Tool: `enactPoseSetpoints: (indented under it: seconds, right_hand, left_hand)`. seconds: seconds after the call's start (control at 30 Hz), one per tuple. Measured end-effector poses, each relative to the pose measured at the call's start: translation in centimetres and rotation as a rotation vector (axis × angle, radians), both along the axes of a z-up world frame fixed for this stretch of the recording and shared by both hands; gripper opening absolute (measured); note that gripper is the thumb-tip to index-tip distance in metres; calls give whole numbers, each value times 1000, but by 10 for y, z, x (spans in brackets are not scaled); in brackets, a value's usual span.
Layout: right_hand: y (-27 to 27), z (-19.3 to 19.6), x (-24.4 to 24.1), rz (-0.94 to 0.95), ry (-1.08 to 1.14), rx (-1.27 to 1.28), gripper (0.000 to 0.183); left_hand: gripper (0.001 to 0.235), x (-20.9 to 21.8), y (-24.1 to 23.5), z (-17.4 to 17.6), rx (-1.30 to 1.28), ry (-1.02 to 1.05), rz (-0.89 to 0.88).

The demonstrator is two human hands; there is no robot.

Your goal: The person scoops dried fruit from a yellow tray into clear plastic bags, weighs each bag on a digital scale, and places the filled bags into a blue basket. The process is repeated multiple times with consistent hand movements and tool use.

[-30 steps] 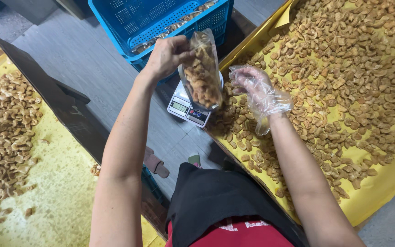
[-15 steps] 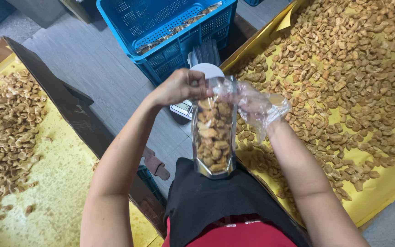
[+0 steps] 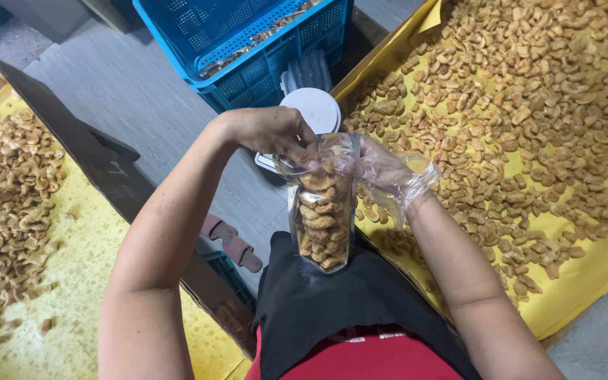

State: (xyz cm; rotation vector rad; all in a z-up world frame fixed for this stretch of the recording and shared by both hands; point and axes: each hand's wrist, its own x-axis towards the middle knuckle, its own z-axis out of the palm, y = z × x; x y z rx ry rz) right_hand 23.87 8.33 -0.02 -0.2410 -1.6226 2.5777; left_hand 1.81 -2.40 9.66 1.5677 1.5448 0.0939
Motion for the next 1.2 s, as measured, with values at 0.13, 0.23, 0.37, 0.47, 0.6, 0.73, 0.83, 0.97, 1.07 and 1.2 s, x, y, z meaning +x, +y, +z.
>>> enactPoseSetpoints:
  seconds: [0.13,0.23,0.37,0.47,0.6,0.73,0.83,0.97,1.07,1.2]
  right_hand:
    - [5,-16,16,-87,-7,-5,61]
    - [8,-27,33,-118,31,-50,66]
    - [11,-33,53,-237,-67,31,68]
    - [14,-34,70,-268,-57,19,68]
    - [17,-34,90,-309,-73,46,66]
    - [16,-42,105,-373,-105,0,61]
    - [18,-47,111,-432,-111,27,57]
    - [17,-43,122,-464,-100,61,58]
    - [12,-33,128,-510,-93,74,64]
    - [6,-26,138,-572,-98,-4,71]
  left_hand:
    - [39,13,16,1,-1,-81,-98]
    - [30,23,31,2,190,-129,-315]
    - [32,36,54,12,111,-33,-261]
    - [28,45,70,21,51,-153,-249]
    - [26,61,81,24,-96,-228,-209]
    - [24,68,86,21,-19,-297,-286]
    - [24,70,87,15,30,-273,-263]
    - [21,75,95,-2,8,-280,-265]
    - [17,75,103,-20,-129,-474,-50]
    - [14,80,111,-50,-280,-738,164]
